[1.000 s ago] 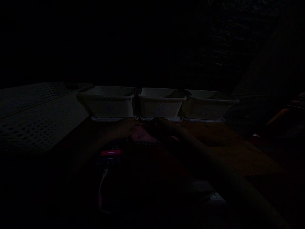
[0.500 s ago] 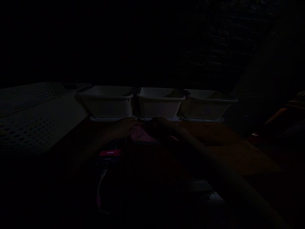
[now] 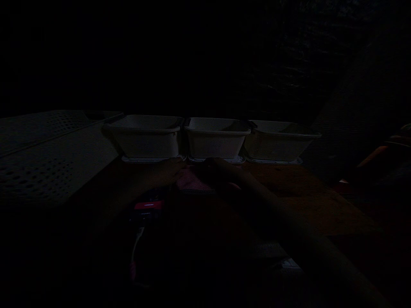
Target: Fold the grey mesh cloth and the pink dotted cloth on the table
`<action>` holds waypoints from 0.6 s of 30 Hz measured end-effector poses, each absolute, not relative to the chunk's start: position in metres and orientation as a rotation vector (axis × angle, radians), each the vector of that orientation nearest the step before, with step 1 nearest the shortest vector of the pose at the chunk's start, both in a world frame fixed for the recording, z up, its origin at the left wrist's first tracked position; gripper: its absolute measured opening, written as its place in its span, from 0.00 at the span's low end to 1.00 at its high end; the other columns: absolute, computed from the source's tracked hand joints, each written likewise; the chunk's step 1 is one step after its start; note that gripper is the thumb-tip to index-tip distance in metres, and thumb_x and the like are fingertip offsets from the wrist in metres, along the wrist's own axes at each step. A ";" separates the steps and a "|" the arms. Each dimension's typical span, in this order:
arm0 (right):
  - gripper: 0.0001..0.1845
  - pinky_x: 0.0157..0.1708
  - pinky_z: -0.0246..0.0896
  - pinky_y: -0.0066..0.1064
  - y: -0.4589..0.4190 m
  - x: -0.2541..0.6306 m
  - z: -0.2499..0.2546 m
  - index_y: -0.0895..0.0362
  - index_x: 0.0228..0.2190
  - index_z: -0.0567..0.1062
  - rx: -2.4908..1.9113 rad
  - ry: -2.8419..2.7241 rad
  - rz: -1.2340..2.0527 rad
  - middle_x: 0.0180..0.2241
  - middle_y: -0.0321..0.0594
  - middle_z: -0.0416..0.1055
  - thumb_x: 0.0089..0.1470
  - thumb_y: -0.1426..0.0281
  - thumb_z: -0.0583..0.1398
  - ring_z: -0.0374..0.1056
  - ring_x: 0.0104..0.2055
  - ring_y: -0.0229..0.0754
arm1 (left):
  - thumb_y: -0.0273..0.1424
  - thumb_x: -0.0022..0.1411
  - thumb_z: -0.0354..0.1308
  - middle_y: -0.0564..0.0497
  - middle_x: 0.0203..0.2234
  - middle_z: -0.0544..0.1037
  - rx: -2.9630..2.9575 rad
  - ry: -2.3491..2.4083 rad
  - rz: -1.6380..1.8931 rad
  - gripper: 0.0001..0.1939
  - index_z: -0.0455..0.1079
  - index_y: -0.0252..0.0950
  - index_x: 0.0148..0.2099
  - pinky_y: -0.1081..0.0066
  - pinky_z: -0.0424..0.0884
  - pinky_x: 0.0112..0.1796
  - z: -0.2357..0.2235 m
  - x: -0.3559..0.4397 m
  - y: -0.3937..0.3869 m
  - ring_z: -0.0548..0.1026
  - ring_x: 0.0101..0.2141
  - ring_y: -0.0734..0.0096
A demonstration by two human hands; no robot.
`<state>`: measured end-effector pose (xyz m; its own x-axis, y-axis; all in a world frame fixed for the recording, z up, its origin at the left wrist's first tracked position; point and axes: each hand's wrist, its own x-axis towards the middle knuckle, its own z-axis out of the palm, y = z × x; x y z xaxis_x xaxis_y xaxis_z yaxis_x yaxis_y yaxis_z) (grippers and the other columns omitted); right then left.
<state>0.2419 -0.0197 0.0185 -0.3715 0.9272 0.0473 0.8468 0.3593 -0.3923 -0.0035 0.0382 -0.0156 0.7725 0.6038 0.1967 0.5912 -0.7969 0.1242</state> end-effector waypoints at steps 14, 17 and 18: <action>0.17 0.44 0.67 0.30 -0.011 0.251 0.011 0.64 0.49 0.77 -1.576 -2.389 0.474 0.47 0.51 0.77 0.59 0.77 0.58 0.74 0.46 0.45 | 0.29 0.67 0.50 0.43 0.50 0.73 2.945 0.956 0.278 0.20 0.66 0.37 0.60 0.66 0.68 0.48 -0.015 -0.004 0.041 0.73 0.48 0.63; 0.16 0.43 0.68 0.28 -0.011 0.258 0.015 0.62 0.48 0.78 -1.520 -2.441 0.502 0.48 0.49 0.77 0.58 0.76 0.59 0.74 0.47 0.44 | 0.29 0.66 0.51 0.43 0.49 0.74 2.923 0.978 0.282 0.19 0.67 0.37 0.58 0.67 0.68 0.47 -0.012 -0.002 0.037 0.73 0.47 0.63; 0.16 0.43 0.68 0.27 -0.011 0.261 0.016 0.61 0.47 0.78 -1.476 -2.454 0.512 0.47 0.48 0.77 0.57 0.76 0.60 0.74 0.46 0.44 | 0.29 0.66 0.51 0.43 0.48 0.75 2.918 0.989 0.285 0.18 0.68 0.37 0.58 0.67 0.68 0.47 -0.011 -0.002 0.036 0.73 0.47 0.63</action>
